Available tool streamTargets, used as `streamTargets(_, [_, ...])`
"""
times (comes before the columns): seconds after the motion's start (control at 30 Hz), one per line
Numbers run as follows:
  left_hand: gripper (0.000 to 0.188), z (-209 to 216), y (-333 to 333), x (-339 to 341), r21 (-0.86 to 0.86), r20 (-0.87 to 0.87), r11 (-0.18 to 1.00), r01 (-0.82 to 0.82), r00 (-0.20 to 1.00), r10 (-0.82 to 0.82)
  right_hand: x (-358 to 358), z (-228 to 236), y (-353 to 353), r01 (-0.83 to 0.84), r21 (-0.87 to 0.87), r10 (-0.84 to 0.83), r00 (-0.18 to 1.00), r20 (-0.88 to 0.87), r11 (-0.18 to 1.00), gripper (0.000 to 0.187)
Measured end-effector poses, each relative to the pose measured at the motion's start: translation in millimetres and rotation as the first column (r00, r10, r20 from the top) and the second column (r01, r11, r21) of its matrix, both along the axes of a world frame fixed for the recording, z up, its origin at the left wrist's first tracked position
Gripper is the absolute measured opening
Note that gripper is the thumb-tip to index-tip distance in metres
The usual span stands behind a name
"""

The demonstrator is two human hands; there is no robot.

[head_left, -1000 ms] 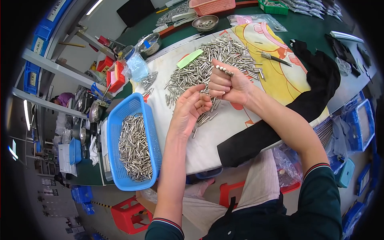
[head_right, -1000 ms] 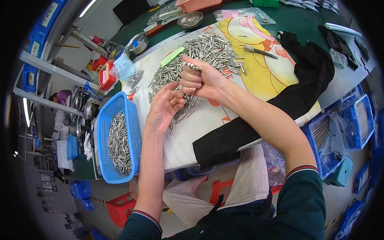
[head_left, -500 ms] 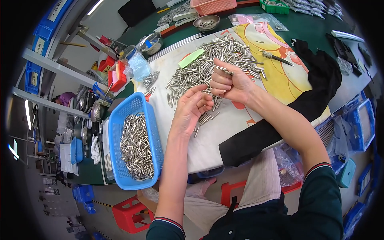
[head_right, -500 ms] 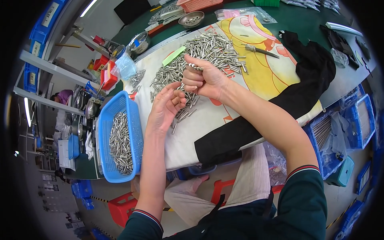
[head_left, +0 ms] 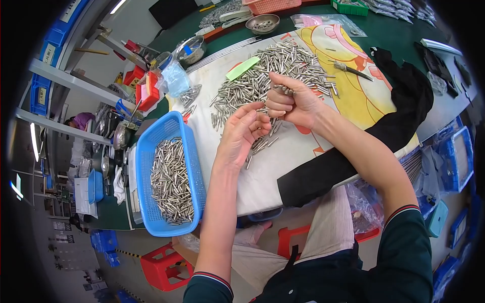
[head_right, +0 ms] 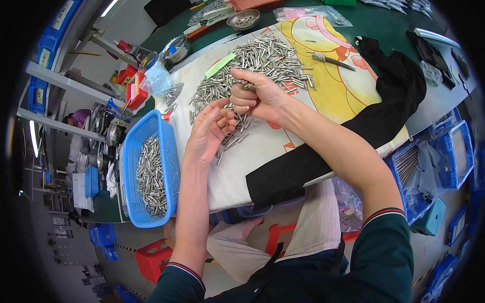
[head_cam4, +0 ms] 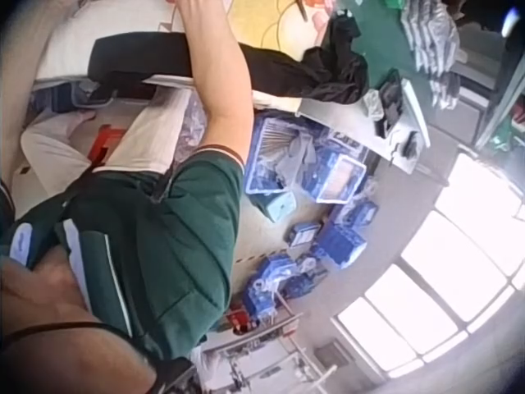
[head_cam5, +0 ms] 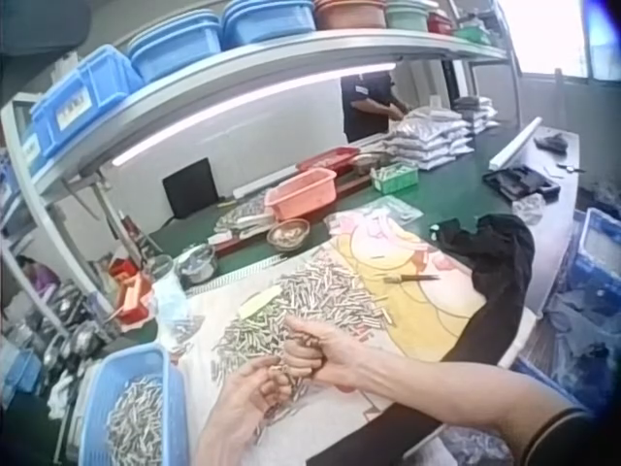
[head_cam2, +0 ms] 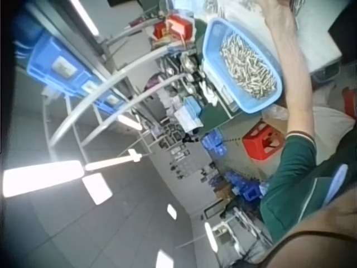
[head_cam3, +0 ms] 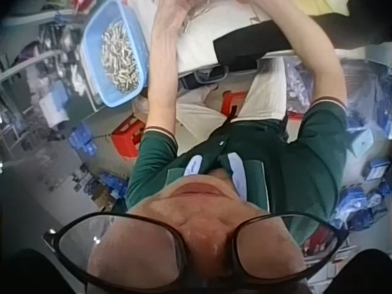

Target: Sorting and inspecting small metal connector pins at a workbench.

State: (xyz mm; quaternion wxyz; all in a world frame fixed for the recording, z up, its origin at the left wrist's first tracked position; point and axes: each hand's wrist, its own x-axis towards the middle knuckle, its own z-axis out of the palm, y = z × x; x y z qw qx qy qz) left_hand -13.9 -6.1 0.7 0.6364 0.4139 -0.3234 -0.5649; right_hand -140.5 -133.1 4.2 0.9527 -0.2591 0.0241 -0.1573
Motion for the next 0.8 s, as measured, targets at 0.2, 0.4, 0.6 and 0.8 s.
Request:
streamTargets(0.2, [0.029, 0.2, -0.4, -1.1, 0.006, 0.004, 1.000, -0.008, 1.000, 0.008, 0.1, 1.4, 0.8, 0.001, 0.007, -0.001, 1.000, -0.005, 1.000, 0.042])
streamTargets(0.4, [0.020, -1.3, 1.6, -8.7, -0.013, 0.069, 0.999, 0.044, 0.997, -0.043, 1.5, 2.9, 12.2, 0.202, -0.378, -0.266, 0.956, -0.127, 0.904, 0.038])
streamTargets(0.6, [0.022, 2.0, 1.2, -18.6, -0.015, 0.138, 0.996, 0.089, 0.987, -0.086, 2.2, 1.4, 22.8, 0.110, -0.451, -0.236, 0.943, -0.233, 0.886, 0.037])
streamTargets(0.8, [0.021, 3.4, 1.7, -17.9, -0.015, 0.108, 0.997, 0.069, 0.992, -0.067, 3.5, -3.1, 25.4, 0.152, -0.565, -0.318, 0.925, -0.208, 0.811, 0.039])
